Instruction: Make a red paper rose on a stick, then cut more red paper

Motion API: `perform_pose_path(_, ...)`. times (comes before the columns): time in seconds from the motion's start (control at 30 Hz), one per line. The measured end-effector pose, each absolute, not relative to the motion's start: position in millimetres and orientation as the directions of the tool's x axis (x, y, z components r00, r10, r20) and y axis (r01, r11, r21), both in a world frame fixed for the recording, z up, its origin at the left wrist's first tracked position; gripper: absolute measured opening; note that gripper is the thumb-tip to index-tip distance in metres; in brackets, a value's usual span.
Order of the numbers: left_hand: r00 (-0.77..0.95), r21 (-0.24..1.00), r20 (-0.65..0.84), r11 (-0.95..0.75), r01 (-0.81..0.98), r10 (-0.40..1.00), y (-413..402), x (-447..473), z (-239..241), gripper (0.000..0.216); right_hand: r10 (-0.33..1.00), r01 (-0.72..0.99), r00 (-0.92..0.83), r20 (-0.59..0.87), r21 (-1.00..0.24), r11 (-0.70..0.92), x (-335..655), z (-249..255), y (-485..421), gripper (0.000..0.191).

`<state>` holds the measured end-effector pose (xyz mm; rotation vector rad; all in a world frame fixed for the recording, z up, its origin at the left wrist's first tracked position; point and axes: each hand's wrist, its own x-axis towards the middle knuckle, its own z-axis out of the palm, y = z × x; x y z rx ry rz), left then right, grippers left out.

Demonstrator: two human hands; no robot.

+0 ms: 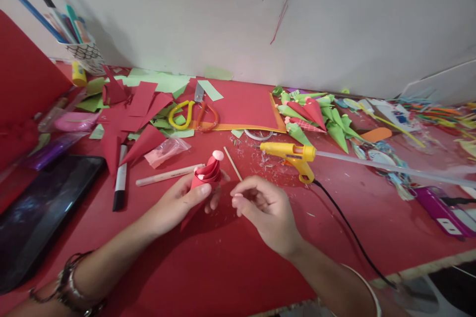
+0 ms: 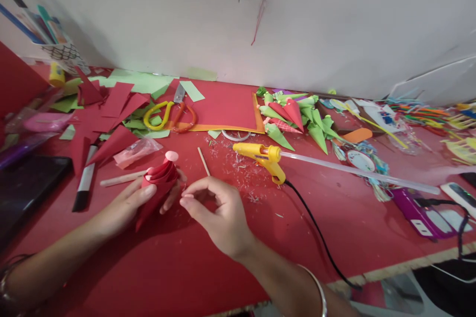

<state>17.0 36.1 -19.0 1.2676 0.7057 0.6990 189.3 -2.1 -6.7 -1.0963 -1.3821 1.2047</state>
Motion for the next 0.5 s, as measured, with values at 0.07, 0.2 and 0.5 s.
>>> perform_pose_path(0.07, 0.611, 0.984, -0.083, 0.163, -0.076, 0.787, 36.0, 17.1, -18.5, 0.043, 0.989, 0.028, -0.105, 0.106, -0.994, 0.109, 188.7, -5.4, -1.1, 0.005)
perform_pose_path(0.2, 0.615, 0.986, -0.088, 0.157, -0.058, 0.784, 36.1, 16.8, -17.6, 0.042, 0.989, 0.022, -0.102, 0.103, -0.994, 0.106, 189.3, -3.9, 1.6, 0.017)
perform_pose_path(0.5, 0.636, 0.986, -0.068, 0.150, -0.076, 0.769, 36.3, 15.4, -20.9, 0.040, 0.996, -0.052, -0.077, 0.034, -0.998, 0.030, 189.3, -5.8, 2.0, 0.009)
